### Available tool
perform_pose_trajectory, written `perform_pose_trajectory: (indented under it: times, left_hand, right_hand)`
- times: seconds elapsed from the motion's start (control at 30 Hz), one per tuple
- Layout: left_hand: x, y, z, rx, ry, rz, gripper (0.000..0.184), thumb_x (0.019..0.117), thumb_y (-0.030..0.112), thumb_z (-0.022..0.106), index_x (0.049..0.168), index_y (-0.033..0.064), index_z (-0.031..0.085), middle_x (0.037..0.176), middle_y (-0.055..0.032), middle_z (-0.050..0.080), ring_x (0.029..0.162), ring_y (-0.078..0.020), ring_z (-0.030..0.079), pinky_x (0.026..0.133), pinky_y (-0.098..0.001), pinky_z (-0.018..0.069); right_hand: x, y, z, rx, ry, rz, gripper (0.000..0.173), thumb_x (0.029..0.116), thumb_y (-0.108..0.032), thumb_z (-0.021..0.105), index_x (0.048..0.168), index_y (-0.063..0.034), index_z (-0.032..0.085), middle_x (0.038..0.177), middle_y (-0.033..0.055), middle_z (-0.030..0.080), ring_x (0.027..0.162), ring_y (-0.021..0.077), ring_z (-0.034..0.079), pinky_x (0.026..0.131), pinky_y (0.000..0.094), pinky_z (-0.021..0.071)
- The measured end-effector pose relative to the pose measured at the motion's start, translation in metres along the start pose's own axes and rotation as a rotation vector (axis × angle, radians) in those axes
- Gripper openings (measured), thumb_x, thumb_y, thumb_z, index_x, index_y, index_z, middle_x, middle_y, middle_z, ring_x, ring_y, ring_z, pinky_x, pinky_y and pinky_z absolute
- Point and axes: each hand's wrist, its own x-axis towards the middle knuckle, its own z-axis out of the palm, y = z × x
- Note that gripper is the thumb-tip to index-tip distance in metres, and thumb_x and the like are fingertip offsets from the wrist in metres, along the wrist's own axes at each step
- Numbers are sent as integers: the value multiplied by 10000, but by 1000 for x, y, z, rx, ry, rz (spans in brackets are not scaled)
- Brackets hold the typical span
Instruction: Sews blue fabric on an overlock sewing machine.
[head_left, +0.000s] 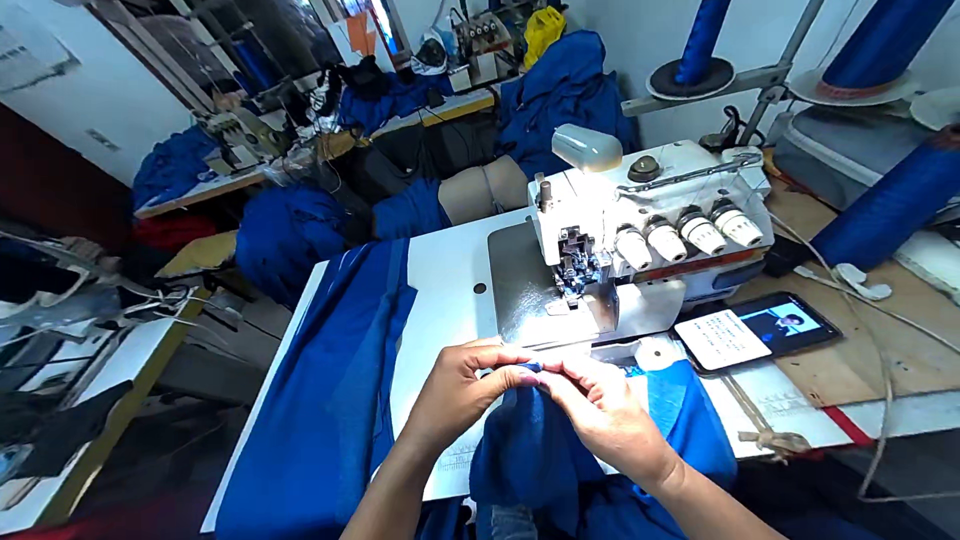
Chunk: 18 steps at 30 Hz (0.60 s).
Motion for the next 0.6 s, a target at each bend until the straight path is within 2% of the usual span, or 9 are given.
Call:
perform_pose_trajectory:
  times: [0.07, 0.13, 0.2, 0.27, 0.37, 0.4, 0.47, 0.53, 0.6]
  left_hand:
    - [0, 7, -1, 20, 70, 91, 38, 858, 138, 777, 874, 122, 808, 882, 40, 752, 858, -48, 702, 758, -207, 587]
    - [-1, 20, -8, 75, 112, 279, 50, 903, 156, 747, 885, 121, 778, 885, 52, 734, 876, -58, 698, 814, -229, 594]
    - [0, 32, -20, 114, 140, 408, 56, 951, 170, 717, 930, 124, 742, 937, 63, 721, 959, -88, 704, 975, -325, 582]
    - [1, 33, -25, 111, 163, 436, 39, 972, 145, 689, 952, 120, 710, 967, 66, 711, 990, -93, 698, 1031, -365, 556]
    - [-2, 35, -22, 28, 193, 441, 68, 1005, 142, 643, 1036, 149, 703, 993, 89, 704, 946, -60, 696, 911, -296, 603]
    - [-3, 43, -23, 47, 194, 468, 84, 1020, 168, 625, 1066, 166, 696, 1007, 111, 690, 926, -25, 676, 849, -228, 591]
    - [-3, 55, -23, 125, 207, 552, 87, 1027, 188, 622, 1082, 168, 686, 1032, 132, 683, 938, 19, 655, 819, -146, 553]
    - [0, 53, -20, 169, 207, 587, 64, 1016, 160, 637, 1044, 125, 682, 1024, 104, 684, 937, 14, 653, 817, -143, 548]
    - [-3, 55, -21, 172, 182, 598, 68, 1015, 169, 638, 1034, 128, 689, 1025, 89, 697, 945, -15, 670, 829, -181, 569]
  right_hand:
    - [-10, 6, 6, -25, 96, -169, 123, 973, -104, 623, 1090, -89, 658, 811, -46, 686, 714, 4, 648, 663, 170, 555]
    - [-33, 19, 10, -85, 146, -369, 250, 992, -149, 670, 1212, -80, 573, 949, 6, 697, 799, 48, 682, 718, 218, 605]
    - [-59, 33, 12, -148, 158, -455, 231, 997, -196, 683, 1166, -53, 619, 1035, 52, 713, 907, 64, 696, 826, 226, 600]
    - [-80, 45, 10, -207, 187, -433, 188, 996, -229, 684, 1076, -59, 674, 1003, 42, 720, 933, 47, 687, 852, 191, 578]
    - [-97, 35, 0, -252, 241, -337, 232, 981, -246, 708, 1101, -49, 683, 1026, 89, 709, 957, 92, 681, 857, 226, 571]
    - [-99, 29, -4, -275, 234, -337, 231, 1003, -251, 677, 1125, -56, 659, 1048, 94, 689, 972, 92, 669, 868, 222, 561]
    - [-96, 29, -9, -299, 214, -364, 163, 1052, -211, 584, 1117, -72, 641, 1039, 57, 656, 954, 44, 642, 850, 163, 543]
    - [-93, 34, -8, -209, 227, -314, 151, 1020, -98, 590, 1086, -48, 716, 1007, 42, 717, 925, 39, 669, 838, 172, 564]
    - [-91, 31, -8, -150, 239, -277, 152, 991, -54, 614, 1069, -46, 744, 989, 31, 736, 910, 42, 685, 830, 181, 582]
